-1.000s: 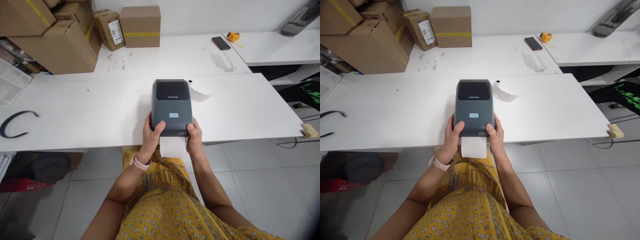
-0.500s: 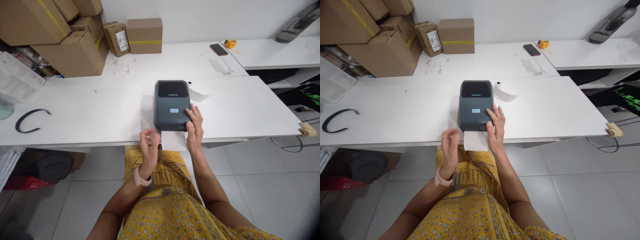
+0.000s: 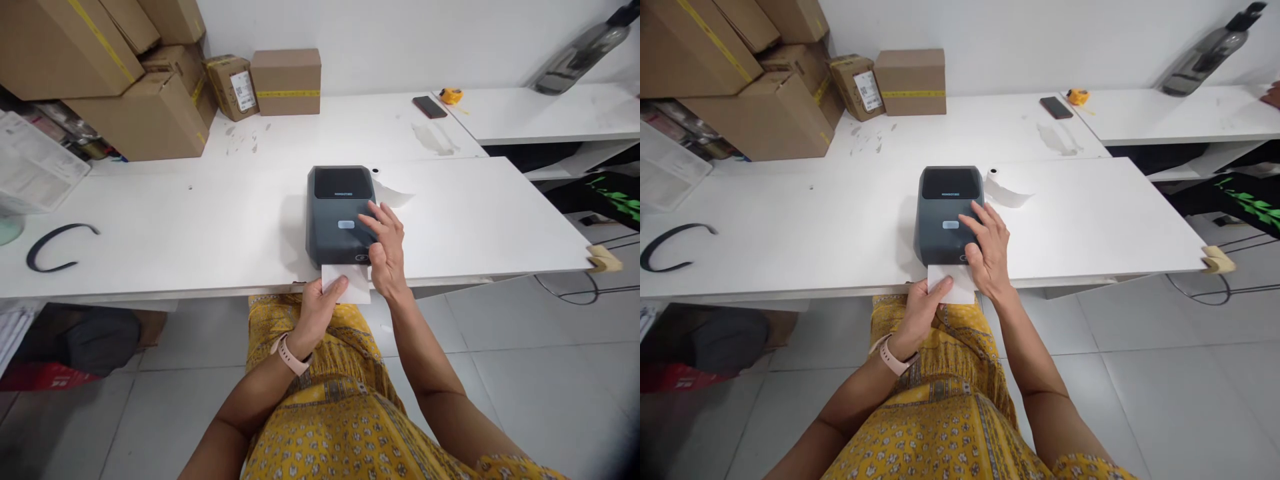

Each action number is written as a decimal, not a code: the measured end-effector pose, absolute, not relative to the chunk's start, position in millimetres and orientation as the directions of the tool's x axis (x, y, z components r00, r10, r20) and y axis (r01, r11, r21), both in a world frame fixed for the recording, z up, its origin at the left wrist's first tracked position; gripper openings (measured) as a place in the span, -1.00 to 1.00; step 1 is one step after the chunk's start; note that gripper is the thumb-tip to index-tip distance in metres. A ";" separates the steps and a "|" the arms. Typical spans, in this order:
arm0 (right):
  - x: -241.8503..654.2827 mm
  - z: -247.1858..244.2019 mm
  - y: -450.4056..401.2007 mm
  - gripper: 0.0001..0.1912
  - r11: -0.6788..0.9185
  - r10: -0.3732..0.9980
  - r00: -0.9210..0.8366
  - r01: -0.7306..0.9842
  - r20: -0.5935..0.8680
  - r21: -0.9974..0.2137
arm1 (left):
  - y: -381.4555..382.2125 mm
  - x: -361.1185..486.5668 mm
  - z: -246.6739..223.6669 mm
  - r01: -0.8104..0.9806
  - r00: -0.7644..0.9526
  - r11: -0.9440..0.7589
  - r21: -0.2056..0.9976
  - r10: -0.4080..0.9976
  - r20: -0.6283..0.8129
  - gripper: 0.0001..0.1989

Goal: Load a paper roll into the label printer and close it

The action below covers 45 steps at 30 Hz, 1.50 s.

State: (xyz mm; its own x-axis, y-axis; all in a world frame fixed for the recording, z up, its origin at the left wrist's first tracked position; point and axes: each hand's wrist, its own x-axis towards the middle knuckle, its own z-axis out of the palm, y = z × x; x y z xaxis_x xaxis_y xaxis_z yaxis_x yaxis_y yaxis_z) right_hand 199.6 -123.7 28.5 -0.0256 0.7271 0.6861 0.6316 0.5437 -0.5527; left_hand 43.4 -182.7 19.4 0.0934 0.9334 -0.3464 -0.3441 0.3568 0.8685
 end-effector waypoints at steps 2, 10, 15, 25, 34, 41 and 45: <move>198.3 30.9 -119.5 -0.42 0.573 0.723 -0.063 0.612 0.688 -0.545 | -183.8 43.2 18.9 -0.349 0.098 0.345 0.871 0.938 -0.333 -0.52; 195.9 32.0 -119.3 -0.42 0.531 0.744 -0.052 0.651 0.666 -0.542 | -184.2 40.3 16.7 -0.236 0.090 0.256 0.937 0.966 -0.242 -0.56; 194.0 33.9 -121.1 -0.49 0.490 0.752 -0.047 0.706 0.657 -0.511 | -188.4 28.0 16.4 -0.090 0.064 0.171 0.981 0.984 -0.166 -0.38; 195.8 43.7 -116.2 -0.71 0.471 0.733 -0.144 0.812 0.665 -0.344 | -155.7 16.0 39.4 0.081 -0.282 -0.346 0.935 0.891 0.355 -0.52; 217.9 5.6 -130.7 -0.30 0.369 0.894 0.133 0.321 0.427 -0.872 | -139.6 11.8 24.2 0.060 -0.099 -0.258 0.964 0.960 0.263 -0.44; 202.9 -1.6 -135.6 -0.23 0.235 0.950 0.150 0.233 0.274 -0.944 | -137.9 15.1 18.9 -0.005 -0.080 -0.277 0.961 0.958 0.276 -0.40; 202.3 8.3 -133.8 -0.24 0.306 0.931 0.133 0.230 0.341 -0.924 | -130.9 13.7 26.6 -0.081 -0.103 -0.326 0.942 0.943 0.317 -0.42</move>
State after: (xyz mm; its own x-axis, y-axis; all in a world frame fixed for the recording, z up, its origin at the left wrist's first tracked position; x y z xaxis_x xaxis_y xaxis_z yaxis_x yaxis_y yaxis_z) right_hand 202.3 -133.8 8.3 0.1331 0.9305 0.3411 0.2297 0.3059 -0.9240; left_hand 13.7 -130.9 26.6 -0.1035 0.9428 0.3170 -0.0807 -0.3256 0.9420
